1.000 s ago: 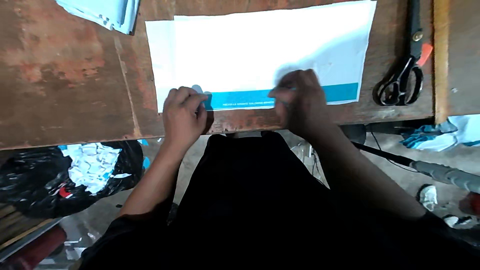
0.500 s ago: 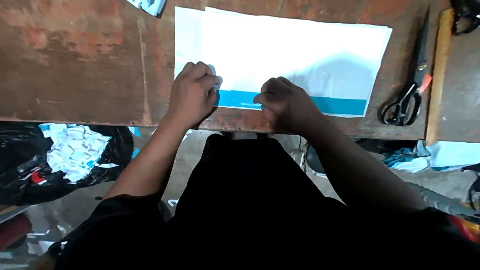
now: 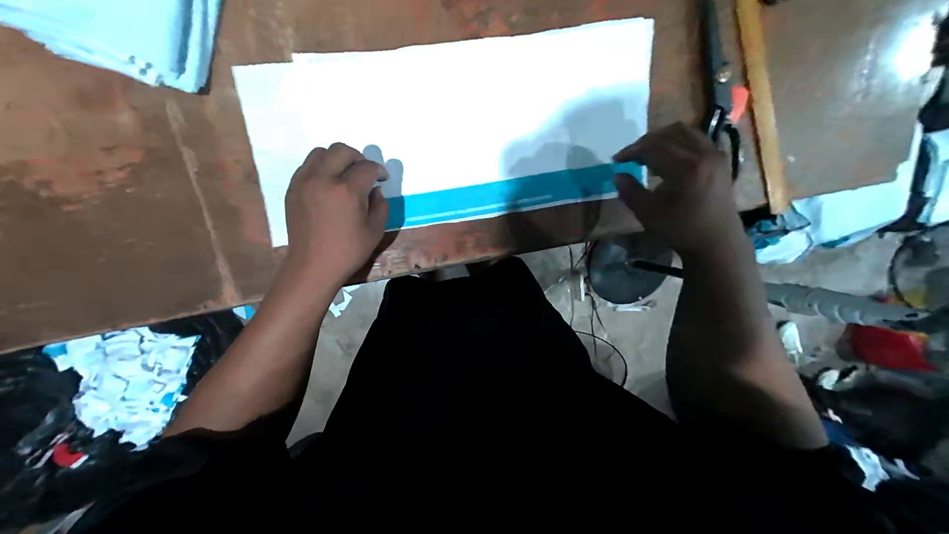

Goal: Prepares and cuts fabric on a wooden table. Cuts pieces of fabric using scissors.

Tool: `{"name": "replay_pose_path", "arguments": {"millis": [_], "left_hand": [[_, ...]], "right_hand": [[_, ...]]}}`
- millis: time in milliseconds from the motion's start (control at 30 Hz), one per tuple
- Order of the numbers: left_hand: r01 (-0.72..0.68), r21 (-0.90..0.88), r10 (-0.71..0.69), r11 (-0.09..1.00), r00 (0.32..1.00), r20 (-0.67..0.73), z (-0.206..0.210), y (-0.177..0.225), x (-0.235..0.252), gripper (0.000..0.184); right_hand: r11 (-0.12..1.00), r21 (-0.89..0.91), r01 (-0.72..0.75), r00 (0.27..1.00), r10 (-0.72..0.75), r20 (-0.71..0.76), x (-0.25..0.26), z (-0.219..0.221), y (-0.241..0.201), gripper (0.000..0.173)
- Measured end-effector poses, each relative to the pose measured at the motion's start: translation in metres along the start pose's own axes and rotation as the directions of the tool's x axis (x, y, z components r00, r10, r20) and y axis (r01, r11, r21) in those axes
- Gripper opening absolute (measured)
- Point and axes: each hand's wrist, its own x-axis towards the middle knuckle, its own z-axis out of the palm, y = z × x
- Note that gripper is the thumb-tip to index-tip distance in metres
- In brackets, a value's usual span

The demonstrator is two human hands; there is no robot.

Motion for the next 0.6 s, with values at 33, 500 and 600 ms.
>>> {"name": "replay_pose_path", "arguments": {"millis": [33, 500, 600], "left_hand": [[-0.053, -0.021, 0.052, 0.998, 0.999, -0.002, 0.005, 0.012, 0.006, 0.023], [-0.240, 0.073, 0.222, 0.968, 0.955, 0.199, 0.078, 0.128, 0.059, 0.026], [-0.186, 0.097, 0.167, 0.978, 0.971, 0.173, 0.081, 0.133, 0.058, 0.026]], "right_hand": [[0.991, -0.050, -0.123, 0.992, 0.121, -0.045, -0.011, -0.008, 0.018, 0.029], [0.895, -0.057, -0.442, 0.897, 0.443, -0.003, -0.032, -0.021, 0.100, 0.053], [0.883, -0.076, -0.464, 0.877, 0.470, 0.103, -0.013, -0.035, 0.108, 0.054]]}}
